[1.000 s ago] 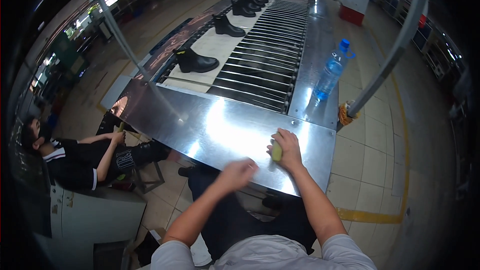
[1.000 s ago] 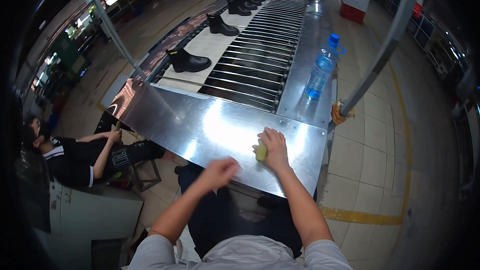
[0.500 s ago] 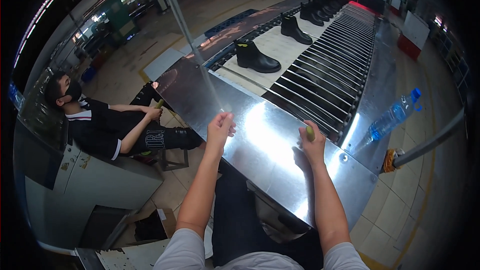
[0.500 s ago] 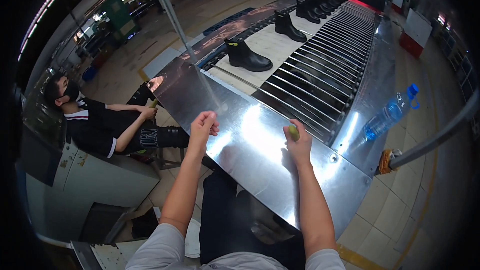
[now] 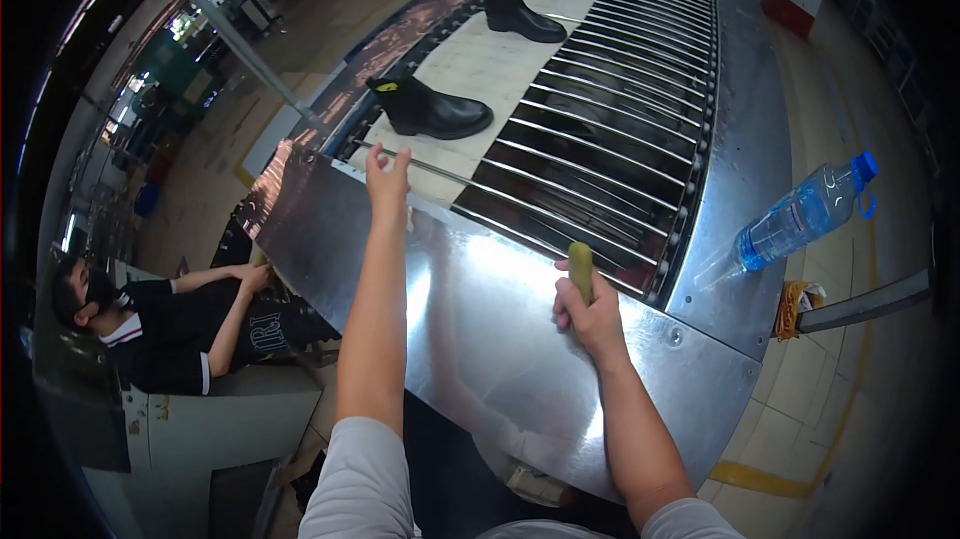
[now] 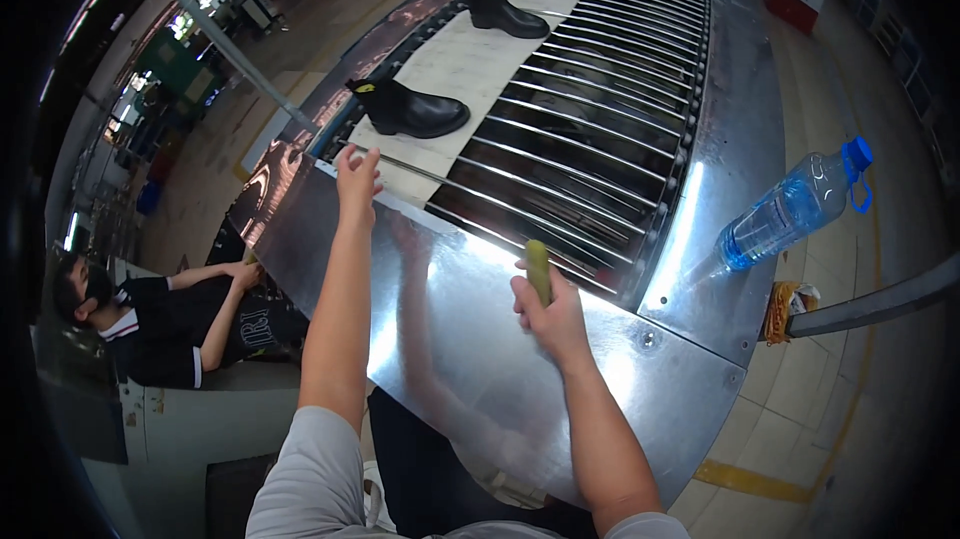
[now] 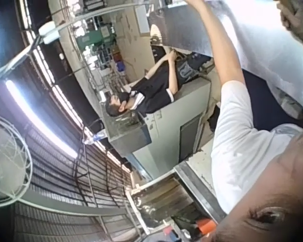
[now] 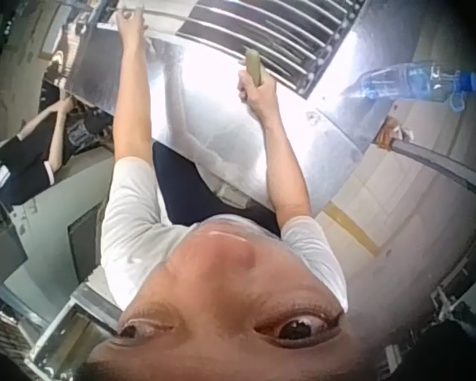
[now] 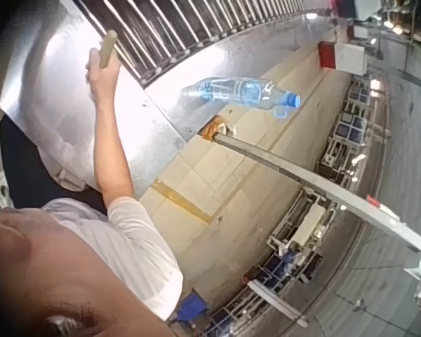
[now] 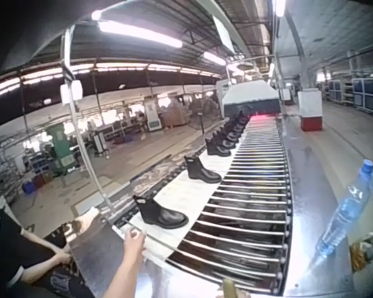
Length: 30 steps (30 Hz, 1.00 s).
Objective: Cleaning and polishing black boots at a factory workstation.
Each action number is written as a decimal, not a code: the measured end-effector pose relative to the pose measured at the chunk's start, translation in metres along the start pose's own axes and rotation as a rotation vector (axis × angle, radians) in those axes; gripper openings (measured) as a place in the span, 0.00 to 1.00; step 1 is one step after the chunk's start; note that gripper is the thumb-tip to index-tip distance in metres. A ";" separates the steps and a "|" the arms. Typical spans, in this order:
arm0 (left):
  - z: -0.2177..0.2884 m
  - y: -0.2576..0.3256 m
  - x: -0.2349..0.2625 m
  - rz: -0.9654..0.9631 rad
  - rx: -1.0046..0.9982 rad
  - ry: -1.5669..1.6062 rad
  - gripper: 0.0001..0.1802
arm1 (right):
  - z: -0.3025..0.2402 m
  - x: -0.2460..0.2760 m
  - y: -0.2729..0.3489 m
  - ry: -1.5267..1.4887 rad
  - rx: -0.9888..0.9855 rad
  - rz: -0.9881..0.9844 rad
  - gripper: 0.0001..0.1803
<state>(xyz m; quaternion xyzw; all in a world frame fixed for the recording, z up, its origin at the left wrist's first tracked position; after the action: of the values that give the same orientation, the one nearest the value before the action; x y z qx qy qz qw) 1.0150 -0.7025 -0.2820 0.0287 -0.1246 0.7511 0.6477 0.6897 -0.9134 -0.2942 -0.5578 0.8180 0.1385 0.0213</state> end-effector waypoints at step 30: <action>-0.052 -0.173 -0.122 0.288 0.315 -0.304 0.84 | 0.012 0.009 -0.002 0.257 0.130 -0.015 0.20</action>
<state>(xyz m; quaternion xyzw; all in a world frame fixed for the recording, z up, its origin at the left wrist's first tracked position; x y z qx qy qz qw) 1.2106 -0.7862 -0.3309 0.2235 -0.1047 0.8329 0.4954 0.6871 -0.9193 -0.3080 -0.5746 0.8170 0.0126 -0.0465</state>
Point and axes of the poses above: each hand's wrist, its own y-axis away from the middle knuckle, its own x-axis out of the back of the hand, z = x × y, the point moved 1 cm from there along -y, towards the middle knuckle, and after that the axes turned 4 degrees about -x, right-handed, at the moved point
